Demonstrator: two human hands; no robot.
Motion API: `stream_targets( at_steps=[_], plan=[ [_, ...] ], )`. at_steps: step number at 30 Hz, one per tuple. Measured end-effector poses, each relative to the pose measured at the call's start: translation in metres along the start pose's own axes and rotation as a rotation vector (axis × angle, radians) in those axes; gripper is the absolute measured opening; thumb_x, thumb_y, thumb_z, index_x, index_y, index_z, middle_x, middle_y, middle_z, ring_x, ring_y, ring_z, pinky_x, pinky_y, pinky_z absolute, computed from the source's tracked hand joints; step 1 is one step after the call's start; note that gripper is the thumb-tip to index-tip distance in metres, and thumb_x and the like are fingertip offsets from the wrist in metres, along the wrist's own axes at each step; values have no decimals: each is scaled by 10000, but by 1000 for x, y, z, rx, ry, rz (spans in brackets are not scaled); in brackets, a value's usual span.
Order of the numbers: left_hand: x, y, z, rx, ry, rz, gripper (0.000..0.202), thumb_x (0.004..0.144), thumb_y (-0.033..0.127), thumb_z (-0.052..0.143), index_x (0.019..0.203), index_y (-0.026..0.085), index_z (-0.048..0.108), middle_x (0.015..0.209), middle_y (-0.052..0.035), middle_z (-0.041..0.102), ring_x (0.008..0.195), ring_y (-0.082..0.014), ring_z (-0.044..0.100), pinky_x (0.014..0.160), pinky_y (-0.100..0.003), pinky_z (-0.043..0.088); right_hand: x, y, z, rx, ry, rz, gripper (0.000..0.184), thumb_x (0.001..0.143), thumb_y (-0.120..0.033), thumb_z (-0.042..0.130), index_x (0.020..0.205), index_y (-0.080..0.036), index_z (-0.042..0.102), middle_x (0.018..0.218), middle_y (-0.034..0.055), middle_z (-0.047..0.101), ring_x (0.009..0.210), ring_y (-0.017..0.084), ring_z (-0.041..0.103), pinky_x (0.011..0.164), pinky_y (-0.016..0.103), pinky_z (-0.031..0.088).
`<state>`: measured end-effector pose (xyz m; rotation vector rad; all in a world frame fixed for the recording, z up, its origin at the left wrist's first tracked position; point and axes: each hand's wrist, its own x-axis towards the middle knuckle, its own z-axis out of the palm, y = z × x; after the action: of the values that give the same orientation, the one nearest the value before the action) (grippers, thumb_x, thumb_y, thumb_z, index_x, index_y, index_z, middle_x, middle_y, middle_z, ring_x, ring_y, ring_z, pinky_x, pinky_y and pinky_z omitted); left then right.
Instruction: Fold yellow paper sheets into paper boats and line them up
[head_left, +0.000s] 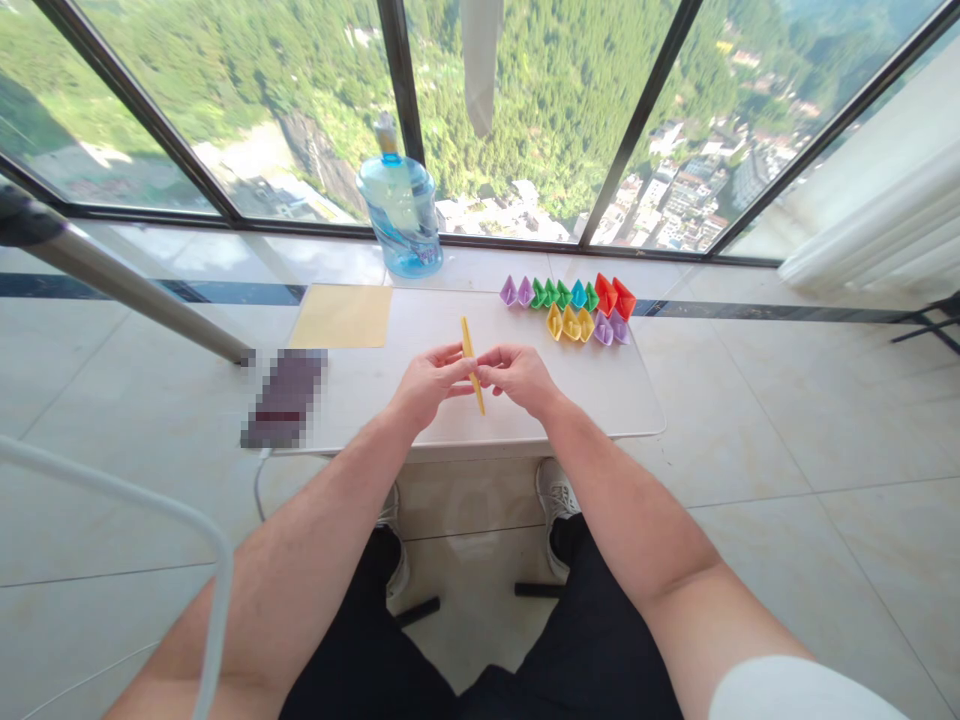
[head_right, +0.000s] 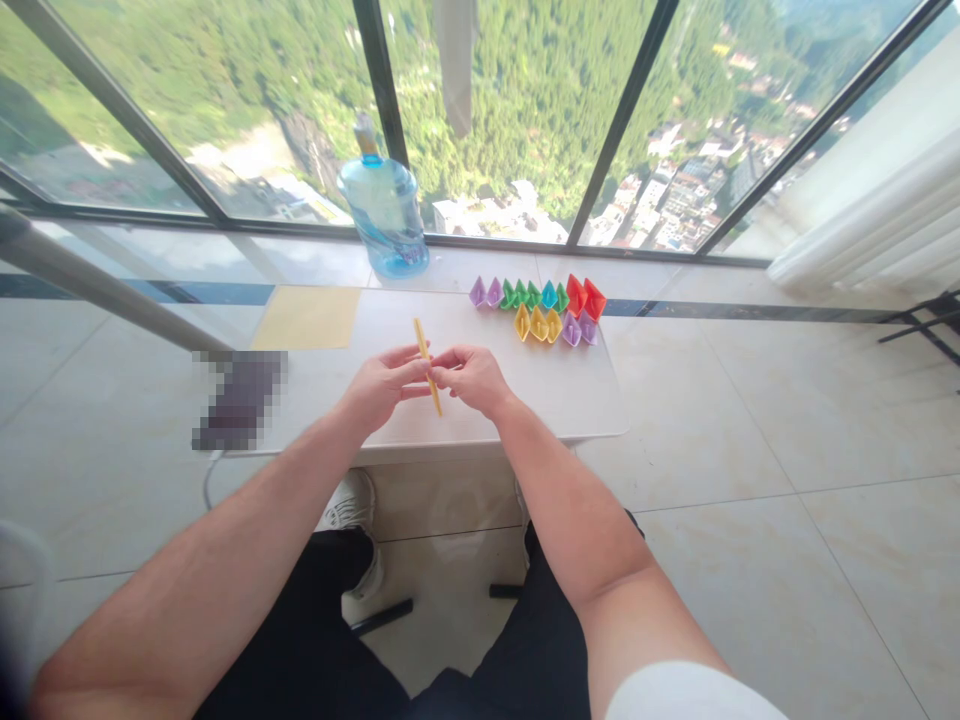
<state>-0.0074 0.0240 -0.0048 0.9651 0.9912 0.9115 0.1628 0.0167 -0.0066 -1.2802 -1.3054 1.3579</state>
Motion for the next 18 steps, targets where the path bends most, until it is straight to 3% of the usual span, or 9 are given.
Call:
stream_targets(
  at_steps=[10, 18],
  plan=[
    [1, 0, 1, -8, 37, -13, 544, 626, 353, 892, 1110, 164, 731, 979, -87, 767, 903, -244, 735, 888, -486, 598, -2, -4, 1, 30, -16, 36, 159, 700, -283, 785, 800, -171, 734, 679, -3, 711, 653, 131, 687, 513, 196, 506],
    [-1, 1, 3, 25, 28, 10, 500, 641, 384, 878, 1080, 180, 756, 981, -89, 776, 898, -259, 743, 885, -485, 598, -2, -7, 1, 4, 0, 36, 115, 716, -252, 750, 797, -172, 733, 673, -9, 704, 658, 126, 685, 521, 192, 505]
  ],
)
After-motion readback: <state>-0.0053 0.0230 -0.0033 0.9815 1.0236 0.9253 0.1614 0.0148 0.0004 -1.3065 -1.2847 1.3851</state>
